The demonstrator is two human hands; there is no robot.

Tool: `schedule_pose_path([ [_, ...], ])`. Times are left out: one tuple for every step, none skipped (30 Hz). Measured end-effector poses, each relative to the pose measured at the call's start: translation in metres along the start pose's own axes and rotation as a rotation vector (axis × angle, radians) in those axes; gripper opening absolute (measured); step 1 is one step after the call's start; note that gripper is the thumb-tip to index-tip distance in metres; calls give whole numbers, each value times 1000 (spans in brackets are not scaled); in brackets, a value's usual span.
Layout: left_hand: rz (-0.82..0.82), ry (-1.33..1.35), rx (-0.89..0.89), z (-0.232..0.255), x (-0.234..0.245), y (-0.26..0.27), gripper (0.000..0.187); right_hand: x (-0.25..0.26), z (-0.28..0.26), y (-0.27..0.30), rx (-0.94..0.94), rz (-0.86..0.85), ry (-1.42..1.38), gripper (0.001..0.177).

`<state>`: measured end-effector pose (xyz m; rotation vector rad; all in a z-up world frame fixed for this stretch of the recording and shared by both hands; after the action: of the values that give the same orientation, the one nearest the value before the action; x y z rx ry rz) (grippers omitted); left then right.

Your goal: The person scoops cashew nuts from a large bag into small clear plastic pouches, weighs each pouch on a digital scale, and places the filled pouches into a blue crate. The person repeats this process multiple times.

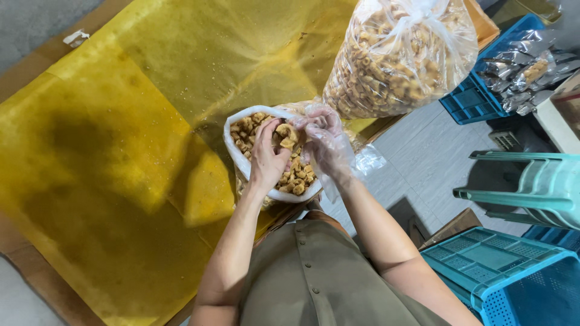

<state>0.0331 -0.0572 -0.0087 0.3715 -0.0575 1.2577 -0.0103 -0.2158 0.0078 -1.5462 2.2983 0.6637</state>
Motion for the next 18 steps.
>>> schedule_pose_path([
  [-15, -2, -54, 5, 0, -5, 70, -2, 1, -1, -25, 39, 72, 35],
  [-27, -5, -100, 7, 1, -4, 71, -4, 2, 1, -19, 35, 64, 34],
  [-40, -7, -146, 8, 2, 0, 71, -6, 4, 3, -13, 31, 55, 34],
  [-48, 1, -85, 13, 2, -12, 70, -10, -2, -9, 20, 27, 45, 33],
  [-56, 9, -24, 17, 3, -21, 70, -11, -8, -20, 9, 4, -4, 33],
  [-62, 16, 78, 9, 4, -11, 69, -10, -3, -14, -41, -10, -52, 33],
  [-41, 16, 54, 6, 6, -4, 67, -10, 3, -9, -91, -23, -101, 33],
  [-17, 15, 8, 8, 10, -3, 64, -11, 2, -11, -64, -14, -49, 31],
  [8, 13, -38, 11, 14, -3, 62, -15, 2, -14, -36, -5, 2, 30],
  [-2, 25, 3, 8, 16, 2, 63, -15, 2, -12, -17, 3, 58, 29],
  [-12, 38, 43, 6, 18, 7, 64, -18, 6, -8, -79, -21, 50, 29],
  [-35, 47, 68, 9, 18, 3, 65, -22, 4, -10, -122, -35, 40, 28],
  [-45, 42, 56, 12, 20, 0, 64, -24, 1, -11, -165, -50, 30, 27],
  [-38, 40, 59, 12, 24, 1, 63, -29, 0, -10, -142, -80, -8, 28],
  [-31, 37, 63, 10, 26, 1, 61, -32, -4, -9, -120, -110, -45, 29],
  [-27, 37, 76, 10, 28, -1, 60, -35, -9, -6, -94, -137, -85, 30],
  [-23, 37, 88, 10, 28, -6, 59, -39, -11, -8, -128, -153, -39, 31],
  [-16, 39, 102, 8, 28, -7, 58, -42, -13, -9, -165, -172, 9, 31],
])
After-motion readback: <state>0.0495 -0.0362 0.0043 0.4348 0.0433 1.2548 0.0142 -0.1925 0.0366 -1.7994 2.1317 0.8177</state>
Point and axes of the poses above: each hand's wrist, its own y-axis away from the middle knuckle, its own x-axis out of the back of the hand, z = x × y, the point moved 4 cm from there along -y, towards the middle knuckle, and after that the axes turned 7 degrees about z, right-handed, at the moved point
